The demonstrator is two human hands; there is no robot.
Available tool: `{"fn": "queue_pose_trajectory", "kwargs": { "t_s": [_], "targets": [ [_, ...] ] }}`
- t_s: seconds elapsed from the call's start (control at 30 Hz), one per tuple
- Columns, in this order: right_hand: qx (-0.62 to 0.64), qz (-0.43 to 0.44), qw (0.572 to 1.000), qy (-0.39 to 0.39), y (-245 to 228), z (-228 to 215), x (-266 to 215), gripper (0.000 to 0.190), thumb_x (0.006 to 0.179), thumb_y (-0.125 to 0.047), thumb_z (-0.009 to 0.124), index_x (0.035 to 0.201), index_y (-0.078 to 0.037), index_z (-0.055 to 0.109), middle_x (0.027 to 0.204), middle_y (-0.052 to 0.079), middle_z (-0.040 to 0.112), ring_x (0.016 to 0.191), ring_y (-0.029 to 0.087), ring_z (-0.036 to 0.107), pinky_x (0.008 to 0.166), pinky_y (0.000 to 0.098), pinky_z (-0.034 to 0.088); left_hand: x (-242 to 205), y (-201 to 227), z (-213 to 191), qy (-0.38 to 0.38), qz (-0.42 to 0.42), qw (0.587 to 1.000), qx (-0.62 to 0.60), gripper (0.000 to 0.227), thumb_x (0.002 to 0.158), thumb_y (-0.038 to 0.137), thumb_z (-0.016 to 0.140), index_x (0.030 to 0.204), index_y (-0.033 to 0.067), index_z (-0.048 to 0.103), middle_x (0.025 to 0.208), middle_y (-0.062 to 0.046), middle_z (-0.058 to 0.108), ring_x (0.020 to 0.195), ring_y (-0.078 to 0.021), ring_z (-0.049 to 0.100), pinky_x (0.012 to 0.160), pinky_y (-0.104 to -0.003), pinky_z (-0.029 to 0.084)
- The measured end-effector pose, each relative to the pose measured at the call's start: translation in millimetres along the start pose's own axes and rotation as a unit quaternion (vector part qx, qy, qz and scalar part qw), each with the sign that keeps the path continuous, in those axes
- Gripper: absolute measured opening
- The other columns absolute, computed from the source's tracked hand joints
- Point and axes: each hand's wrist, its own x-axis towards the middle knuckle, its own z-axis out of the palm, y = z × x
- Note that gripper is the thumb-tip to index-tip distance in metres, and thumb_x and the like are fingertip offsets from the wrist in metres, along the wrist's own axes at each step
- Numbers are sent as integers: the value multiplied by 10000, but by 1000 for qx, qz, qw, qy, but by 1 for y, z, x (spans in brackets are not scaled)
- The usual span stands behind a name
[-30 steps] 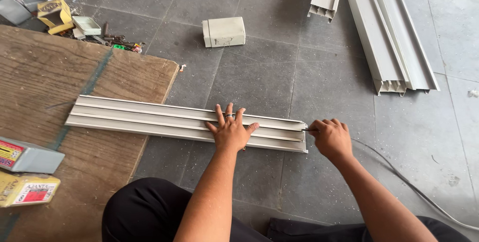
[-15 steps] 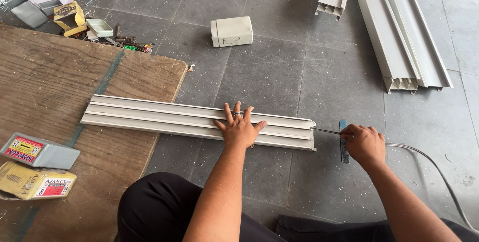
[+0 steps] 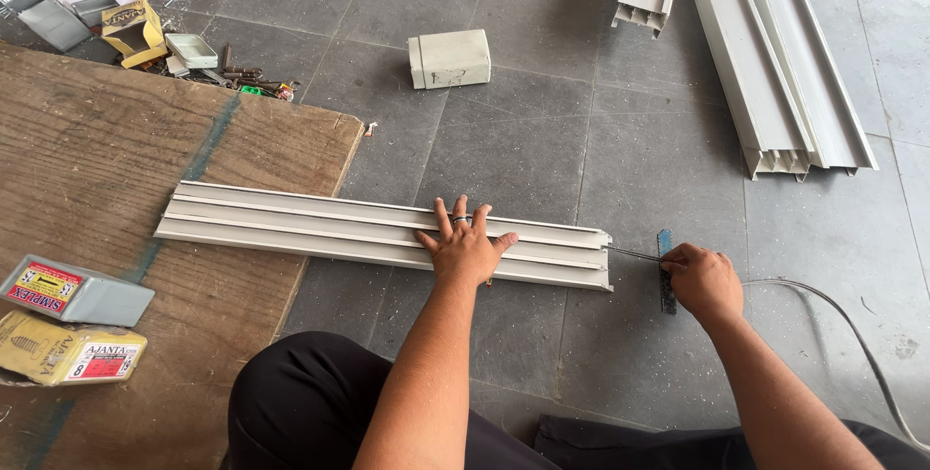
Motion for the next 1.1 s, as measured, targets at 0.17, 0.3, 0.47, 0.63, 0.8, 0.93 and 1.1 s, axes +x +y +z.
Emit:
{"fn": "queue_pose_trajectory", "kwargs": {
  "t_s": [0.17, 0.3, 0.47, 0.63, 0.8, 0.93, 1.1],
  "targets": [
    [43, 19, 999, -10, 6, 2, 6, 200, 973, -301, 676, 1115, -226, 795, 1073, -2, 800, 1014, 211, 742, 884, 385, 581, -3, 3, -4, 1, -7, 1000, -2, 835, 876, 790, 335, 1586, 356, 262, 1718, -41, 35, 1554, -335, -203, 1155, -789, -11],
    [53, 21, 998, -15, 18, 13, 19, 213, 938, -338, 718, 1098, -227, 807, 1061, 31, 802, 999, 230, 752, 885, 386, 584, -5, 2, -8, -2, -11, 1000, -19, 861, 864, 828, 376, 1578, 352, 305, 1730, -8, 46, 1573, -333, -153, 1173, -775, -10],
    [162, 84, 981, 60, 68, 17, 17, 269, 952, -338, 718, 1108, -137, 806, 1000, 104, 796, 934, 267, 753, 856, 389, 571, 1, 4, -2, 7, -11, 1000, -4, 848, 861, 832, 371, 1570, 371, 312, 1722, -6, 46, 1572, -340, -137, 1159, -782, 1],
    [156, 146, 976, 42, 62, 1, -6, 390, 879, -427, 782, 1086, -96, 777, 946, 128, 802, 886, 267, 782, 846, 378, 589, 2, 1, 3, 20, -12, 1000, 11, 845, 860, 831, 377, 1562, 364, 321, 1719, -10, 68, 1569, -346, -121, 1140, -796, 16],
    [87, 98, 991, 18, 19, 15, -19, 396, 783, -429, 863, 1029, -123, 808, 1019, 121, 777, 1011, 302, 720, 892, 411, 559, 6, 0, 8, 23, -8, 1000, 9, 855, 860, 832, 362, 1561, 345, 319, 1713, -39, 85, 1569, -355, -132, 1128, -806, 4],
    [135, 114, 983, -48, 22, 12, 5, 309, 762, -308, 870, 1008, -136, 797, 1027, 97, 770, 1007, 287, 717, 893, 410, 558, 6, 7, 11, 14, -4, 999, 31, 846, 889, 798, 330, 1575, 305, 297, 1706, -90, 81, 1554, -394, -157, 1086, -834, -31],
    [456, 143, 864, 158, 21, -23, -12, 252, 976, -255, 687, 1134, -72, 614, 915, 104, 766, 730, 264, 678, 616, 437, 525, -3, 39, 20, 56, -1, 995, 80, 834, 921, 780, 312, 1571, 259, 310, 1667, -143, 166, 1540, -426, -57, 1057, -841, -39]
  ]
}}
